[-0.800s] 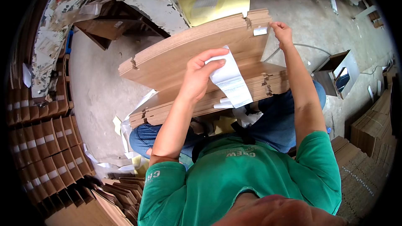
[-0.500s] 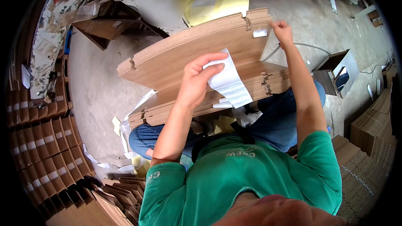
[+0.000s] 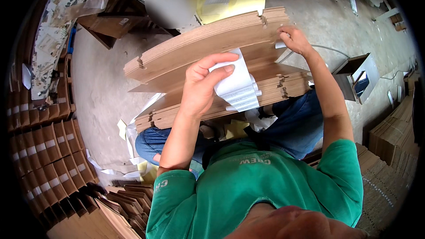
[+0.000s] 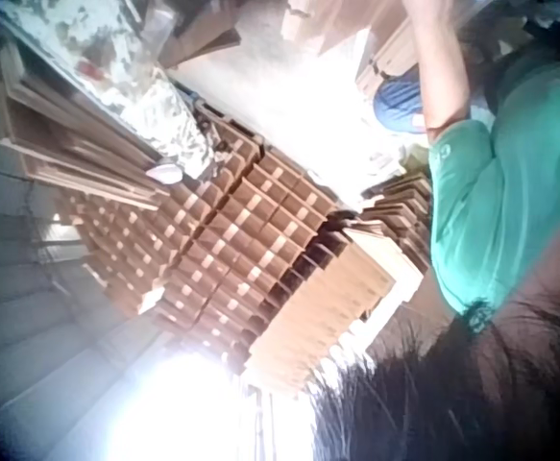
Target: The person sits on the floor and applies small white labels to the edges of stacked wooden boards. They peel labels from a sheet, place them on the boards, and smooth them down. The person also handles a larger instruction sheet and a plastic bag during the process.
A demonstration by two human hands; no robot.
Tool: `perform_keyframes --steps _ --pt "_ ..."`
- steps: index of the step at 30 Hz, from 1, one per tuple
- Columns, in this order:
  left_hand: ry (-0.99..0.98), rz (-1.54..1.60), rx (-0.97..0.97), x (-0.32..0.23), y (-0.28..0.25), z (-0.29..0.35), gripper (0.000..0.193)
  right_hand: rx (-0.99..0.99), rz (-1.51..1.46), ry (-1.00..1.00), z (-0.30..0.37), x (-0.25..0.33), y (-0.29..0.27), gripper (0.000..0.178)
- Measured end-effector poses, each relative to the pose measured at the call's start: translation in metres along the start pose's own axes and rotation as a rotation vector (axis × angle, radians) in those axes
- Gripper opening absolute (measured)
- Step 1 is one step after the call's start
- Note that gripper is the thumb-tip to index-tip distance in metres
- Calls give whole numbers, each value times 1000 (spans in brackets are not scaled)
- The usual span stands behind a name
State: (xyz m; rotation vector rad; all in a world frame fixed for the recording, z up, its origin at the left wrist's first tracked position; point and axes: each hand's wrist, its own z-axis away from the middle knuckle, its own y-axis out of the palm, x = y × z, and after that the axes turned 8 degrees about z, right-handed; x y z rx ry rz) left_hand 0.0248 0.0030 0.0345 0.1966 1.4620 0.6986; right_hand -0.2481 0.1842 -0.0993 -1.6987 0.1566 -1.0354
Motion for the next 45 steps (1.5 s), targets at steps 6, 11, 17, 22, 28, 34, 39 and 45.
perform_keyframes --steps 6,11,17,22,28,34,39,45 --pt "-10 12 11 2 -1 5 22 -105 327 -393 13 -18 13 31" --pt "27 4 20 0 10 7 22 -157 578 -324 10 -31 35 32" --pt "77 53 36 -23 15 18 23 -189 593 -414 -5 -31 29 25" --pt "292 119 108 -59 10 19 24 158 621 -267 -4 -36 8 33" --pt "385 183 126 -68 22 -21 29 595 250 -146 23 33 -42 45" --pt "50 152 7 -1 -16 -78 30 310 -893 -78 52 139 -16 25" --pt "-11 154 -109 21 -34 -77 28 320 -983 105 54 141 15 22" --pt "-93 -218 109 31 -35 -62 33 160 -744 63 53 133 16 18"
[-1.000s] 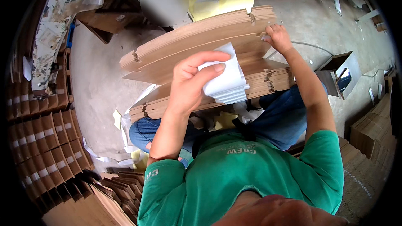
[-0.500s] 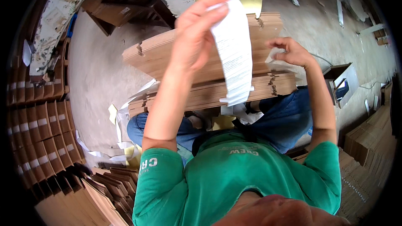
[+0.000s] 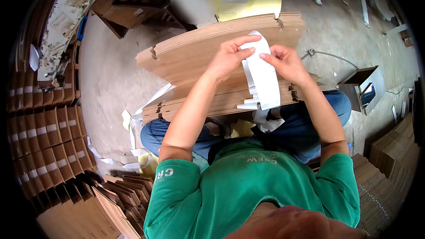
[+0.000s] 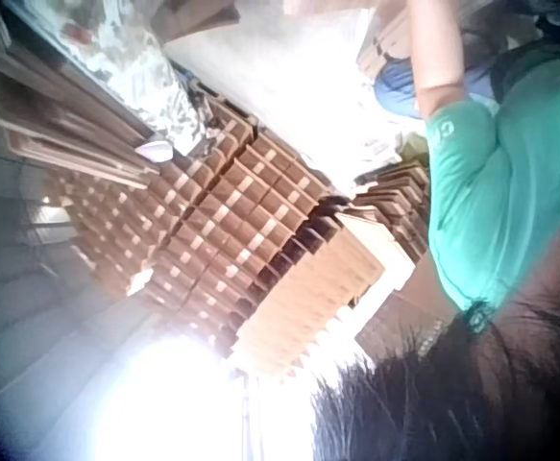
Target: The person sits on the floor and applies small white labels to the edges of stacked wooden boards. They peel labels from a sheet, place them on the boards, and smooth them down. The person also handles a larger instruction sheet and a plastic bag during the process.
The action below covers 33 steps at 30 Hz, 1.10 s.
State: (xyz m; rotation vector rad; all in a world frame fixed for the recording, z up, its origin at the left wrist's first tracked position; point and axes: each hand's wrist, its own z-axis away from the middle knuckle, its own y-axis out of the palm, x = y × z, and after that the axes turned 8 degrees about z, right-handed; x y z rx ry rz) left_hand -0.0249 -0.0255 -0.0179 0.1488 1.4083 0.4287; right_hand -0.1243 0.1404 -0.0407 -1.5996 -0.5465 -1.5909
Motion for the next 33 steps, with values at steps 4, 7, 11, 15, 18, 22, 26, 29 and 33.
perform_keyframes --steps 4,7,11,15,18,22,26,29,33 --pt "-31 32 -24 -1 12 -7 31 -380 480 -458 -2 11 -9 18" --pt "-52 -80 -9 5 14 -11 31 -365 571 -563 -1 9 -17 17" --pt "-51 -260 59 20 13 -23 30 -377 560 -583 -2 -10 -20 12" --pt "-348 -103 -25 18 12 -42 36 -382 599 -583 3 -30 -24 8" --pt "-517 153 -248 47 -15 -64 37 -372 309 -291 2 -44 -25 2" --pt "-408 -343 -346 109 -33 -100 29 -314 429 80 -49 -115 -94 4" --pt "-443 -711 16 119 12 -140 50 -354 455 2 -73 -164 -131 6" --pt "-236 -899 83 139 30 -166 61 -422 447 -16 -85 -169 -127 7" --pt "-301 -816 4 128 44 -180 68 -539 512 4 -87 -160 -118 8"
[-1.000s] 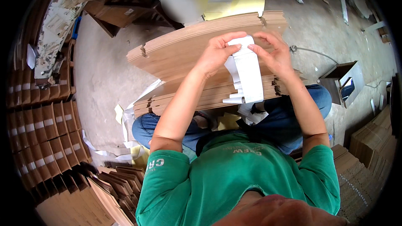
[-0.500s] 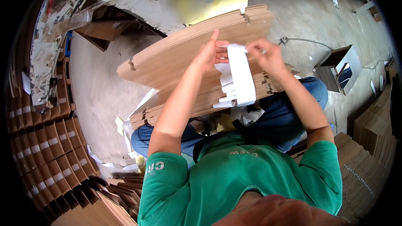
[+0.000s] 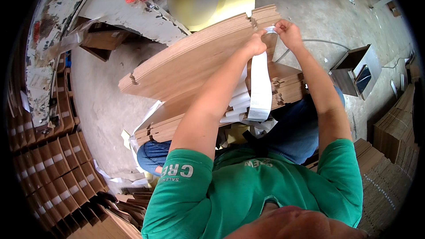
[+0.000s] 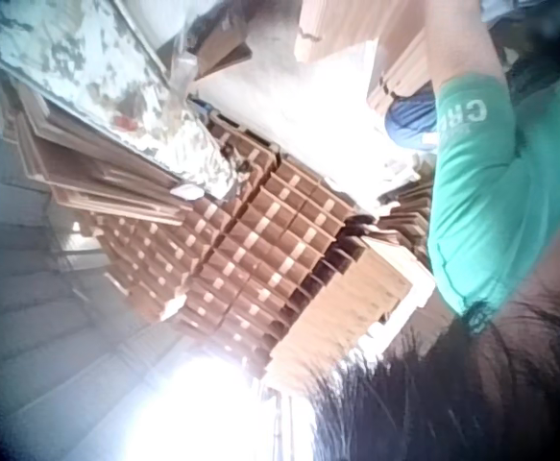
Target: The person sits on the floor and applies small white labels to the edges of stacked wooden boards. They peel labels from a sheet, place them on the boards, and smooth them down. The person also handles a larger instruction sheet and a plastic bag during the process.
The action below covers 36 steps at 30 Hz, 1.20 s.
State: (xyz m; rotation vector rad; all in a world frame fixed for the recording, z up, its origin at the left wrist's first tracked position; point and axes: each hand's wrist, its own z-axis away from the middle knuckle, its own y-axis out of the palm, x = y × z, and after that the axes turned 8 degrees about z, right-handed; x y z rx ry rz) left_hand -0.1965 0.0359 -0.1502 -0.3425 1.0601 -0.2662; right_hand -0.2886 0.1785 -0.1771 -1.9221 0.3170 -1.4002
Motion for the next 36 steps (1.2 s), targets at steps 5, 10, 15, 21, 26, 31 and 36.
perform_keyframes --steps 5,10,15,21,26,31,36 --pt "80 -12 -18 15 -4 -8 66 -96 129 -38 3 6 3 13" --pt "79 103 -46 17 -14 13 63 -214 428 -5 1 1 -4 17" --pt "45 382 -77 8 -32 75 56 -89 -202 230 -17 -30 -18 20" --pt "41 850 -70 16 -64 141 45 -71 -381 312 -13 15 -15 25" --pt "200 1008 -84 -9 -89 196 41 -109 -492 513 -7 23 -13 25" --pt "360 1045 -111 -47 -101 233 29 -75 -383 412 7 16 -20 17" --pt "450 1061 -170 -66 -109 235 29 433 292 368 27 50 -67 20"
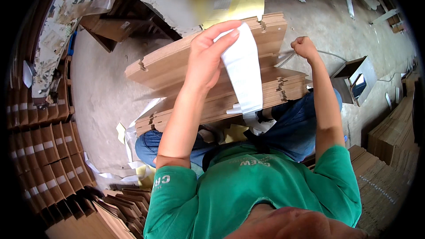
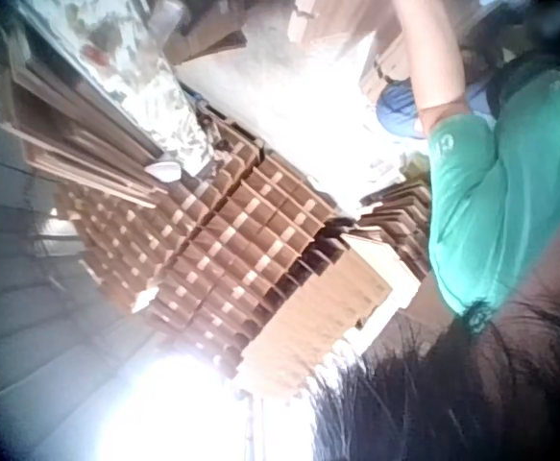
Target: The person sits on the floor and applies small white labels to the edges of stacked wooden boards. They peel labels from a sheet, place them on the boards, and smooth them down. The person also handles a larger instruction sheet and a plastic bag during the process.
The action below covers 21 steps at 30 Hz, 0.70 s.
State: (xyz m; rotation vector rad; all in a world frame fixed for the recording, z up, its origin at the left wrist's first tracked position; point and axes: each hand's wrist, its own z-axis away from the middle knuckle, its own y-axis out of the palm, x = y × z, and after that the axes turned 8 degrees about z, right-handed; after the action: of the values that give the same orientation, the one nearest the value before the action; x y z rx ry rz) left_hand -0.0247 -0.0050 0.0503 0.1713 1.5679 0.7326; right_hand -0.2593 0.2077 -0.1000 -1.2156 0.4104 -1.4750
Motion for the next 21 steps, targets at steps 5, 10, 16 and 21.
perform_keyframes --steps 5,10,16,21 --pt "-84 -12 -29 38 -20 -37 37 161 -851 -409 94 72 13 25" --pt "-123 24 -65 59 -32 -40 37 320 -873 -463 105 81 41 23" --pt "-209 -208 108 71 -39 -29 34 -121 -629 -564 105 86 40 16" --pt "-366 -105 108 76 -41 -35 32 -605 -191 -1003 96 86 32 13"
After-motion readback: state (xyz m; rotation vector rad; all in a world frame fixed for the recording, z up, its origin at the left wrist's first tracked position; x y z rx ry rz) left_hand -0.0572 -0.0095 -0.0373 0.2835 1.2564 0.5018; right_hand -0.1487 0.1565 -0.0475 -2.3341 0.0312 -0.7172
